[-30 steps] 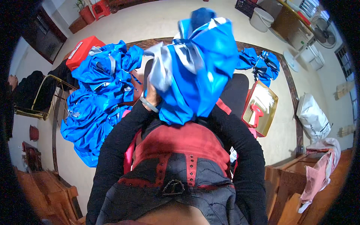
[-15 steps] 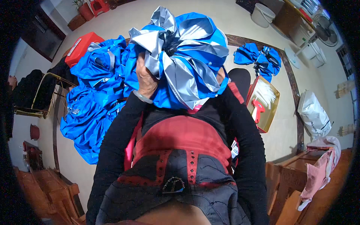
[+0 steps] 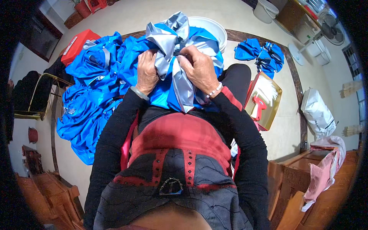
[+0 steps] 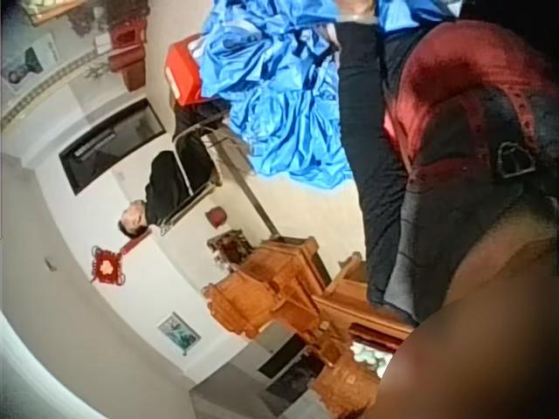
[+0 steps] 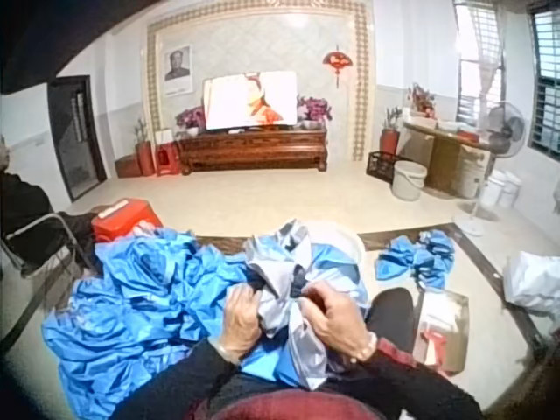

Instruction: Assembling umbrellas by attaching the canopy fabric to the frame and folding them into a compact state.

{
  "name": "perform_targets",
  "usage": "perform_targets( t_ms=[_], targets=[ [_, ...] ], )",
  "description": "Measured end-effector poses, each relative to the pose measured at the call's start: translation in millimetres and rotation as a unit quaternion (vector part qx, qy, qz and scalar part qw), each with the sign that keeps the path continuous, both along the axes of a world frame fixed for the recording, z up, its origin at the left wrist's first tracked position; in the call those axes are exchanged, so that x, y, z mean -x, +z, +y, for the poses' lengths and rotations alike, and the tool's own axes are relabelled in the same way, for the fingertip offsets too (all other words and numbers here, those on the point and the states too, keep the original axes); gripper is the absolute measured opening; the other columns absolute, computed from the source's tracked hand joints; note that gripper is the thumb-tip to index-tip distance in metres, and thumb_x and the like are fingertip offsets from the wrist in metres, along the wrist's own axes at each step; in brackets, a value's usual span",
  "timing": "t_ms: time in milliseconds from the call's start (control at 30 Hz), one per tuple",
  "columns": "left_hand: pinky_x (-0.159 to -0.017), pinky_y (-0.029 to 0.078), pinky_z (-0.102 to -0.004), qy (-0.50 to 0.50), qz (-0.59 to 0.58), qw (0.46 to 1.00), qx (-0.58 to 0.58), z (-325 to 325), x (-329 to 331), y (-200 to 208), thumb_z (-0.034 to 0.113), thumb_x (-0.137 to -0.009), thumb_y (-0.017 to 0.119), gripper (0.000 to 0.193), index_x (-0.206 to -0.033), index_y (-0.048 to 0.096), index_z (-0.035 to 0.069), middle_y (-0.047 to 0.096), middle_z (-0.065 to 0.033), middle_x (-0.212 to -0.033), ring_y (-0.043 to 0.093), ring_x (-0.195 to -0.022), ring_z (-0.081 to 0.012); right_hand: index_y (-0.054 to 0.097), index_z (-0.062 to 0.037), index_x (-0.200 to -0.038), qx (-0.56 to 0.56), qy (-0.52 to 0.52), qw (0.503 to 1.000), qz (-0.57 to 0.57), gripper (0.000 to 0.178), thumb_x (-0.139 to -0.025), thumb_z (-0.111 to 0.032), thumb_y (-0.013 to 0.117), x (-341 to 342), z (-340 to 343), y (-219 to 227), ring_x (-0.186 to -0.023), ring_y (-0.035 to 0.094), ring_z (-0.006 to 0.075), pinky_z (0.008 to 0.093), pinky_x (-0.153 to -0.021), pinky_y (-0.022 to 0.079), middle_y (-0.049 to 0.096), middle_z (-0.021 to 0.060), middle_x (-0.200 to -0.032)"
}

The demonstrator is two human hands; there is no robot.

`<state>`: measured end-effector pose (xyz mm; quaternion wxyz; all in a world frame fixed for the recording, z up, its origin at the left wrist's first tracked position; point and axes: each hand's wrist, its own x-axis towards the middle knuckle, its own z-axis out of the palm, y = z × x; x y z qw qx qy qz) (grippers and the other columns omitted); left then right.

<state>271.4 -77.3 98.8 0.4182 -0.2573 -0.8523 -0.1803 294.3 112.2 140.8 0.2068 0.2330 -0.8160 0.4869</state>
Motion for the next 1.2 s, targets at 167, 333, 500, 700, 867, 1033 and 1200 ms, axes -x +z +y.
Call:
perform_targets(
  t_ms=[167, 333, 500, 700, 867, 1033, 1200],
  targets=[
    [-0.074, 0.038, -0.0404, -0.005, -0.001, 1.000, 0.017, -1.0, -2.4, 0.3, 0.004, -0.066, 0.054, 0.028, -0.093, 0.053, -0.003, 0.049, -0.0153, -0.088, 0.049, -0.086, -0.0320, 0.056, -0.0002, -0.090, -0.076, 0.013, 0.996, -0.048, 0.018, -0.085, -0.018, 0.055, 3.8, 7.1, 2.5, -0.062, 0.058, 0.0192, 0.0305, -0.058, 0.044, 0.059, 0.0113, -0.071],
    [-0.074, 0.039, -0.0396, -0.020, -0.048, 0.999, -0.003, -1.7, -1.7, -6.5, 0.005, -0.069, 0.052, 0.028, -0.096, 0.053, -0.004, 0.049, -0.0159, -0.089, 0.050, -0.086, -0.0318, 0.054, -0.0011, -0.090, -0.114, 0.059, 0.991, -0.045, 0.019, -0.087, -0.020, 0.051, 0.2, 4.6, -2.6, -0.066, 0.057, 0.0324, 0.0354, -0.058, 0.043, 0.057, 0.0170, -0.071],
    [-0.076, 0.041, -0.0398, -0.060, -0.031, 0.997, -0.023, -5.9, 3.7, -12.4, 0.005, -0.070, 0.052, 0.028, -0.096, 0.052, -0.004, 0.049, -0.0159, -0.091, 0.051, -0.087, -0.0319, 0.055, -0.0021, -0.091, -0.154, 0.037, 0.987, -0.011, 0.020, -0.088, -0.021, 0.049, 0.8, 0.1, -10.5, -0.069, 0.059, 0.0333, 0.0358, -0.060, 0.044, 0.058, 0.0178, -0.074],
    [-0.075, 0.043, -0.0366, -0.073, -0.044, 0.996, 0.002, 1.7, 13.9, 14.0, 0.004, -0.070, 0.053, 0.026, -0.095, 0.051, -0.002, 0.050, -0.0139, -0.089, 0.052, -0.088, -0.0297, 0.058, -0.0028, -0.091, -0.080, -0.014, 0.997, -0.012, 0.019, -0.087, -0.021, 0.053, -0.4, 9.8, 0.2, -0.064, 0.059, 0.0239, 0.0303, -0.059, 0.044, 0.060, 0.0134, -0.072],
    [-0.071, 0.045, -0.0359, -0.123, 0.035, 0.989, 0.078, -1.0, 27.1, 35.4, 0.003, -0.068, 0.053, 0.024, -0.092, 0.051, 0.000, 0.048, -0.0123, -0.084, 0.051, -0.084, -0.0282, 0.058, -0.0029, -0.093, -0.088, -0.025, 0.995, 0.032, 0.015, -0.088, -0.016, 0.051, -6.9, 28.5, 12.6, -0.058, 0.056, 0.0141, 0.0273, -0.055, 0.043, 0.058, 0.0086, -0.068],
    [-0.078, 0.045, -0.0370, -0.066, -0.020, 0.994, 0.087, -52.2, 48.3, 40.0, 0.001, -0.067, 0.053, 0.030, -0.097, 0.052, -0.001, 0.052, -0.0165, -0.095, 0.053, -0.091, -0.0318, 0.056, -0.0031, -0.098, 0.044, -0.073, 0.996, 0.038, 0.028, -0.091, -0.029, 0.047, -9.0, 108.2, 36.2, -0.056, 0.052, 0.0100, 0.0227, -0.052, 0.043, 0.054, 0.0015, -0.066],
    [-0.082, 0.044, -0.0386, -0.004, 0.013, 0.991, 0.130, -117.0, 49.9, 41.8, 0.000, -0.067, 0.056, 0.034, -0.101, 0.053, -0.002, 0.053, -0.0161, -0.098, 0.052, -0.096, -0.0323, 0.055, -0.0046, -0.097, 0.168, -0.087, 0.972, -0.136, 0.033, -0.091, -0.036, 0.047, -29.0, 169.1, 57.9, -0.059, 0.051, 0.0100, 0.0223, -0.056, 0.043, 0.053, 0.0023, -0.070]
  ],
)
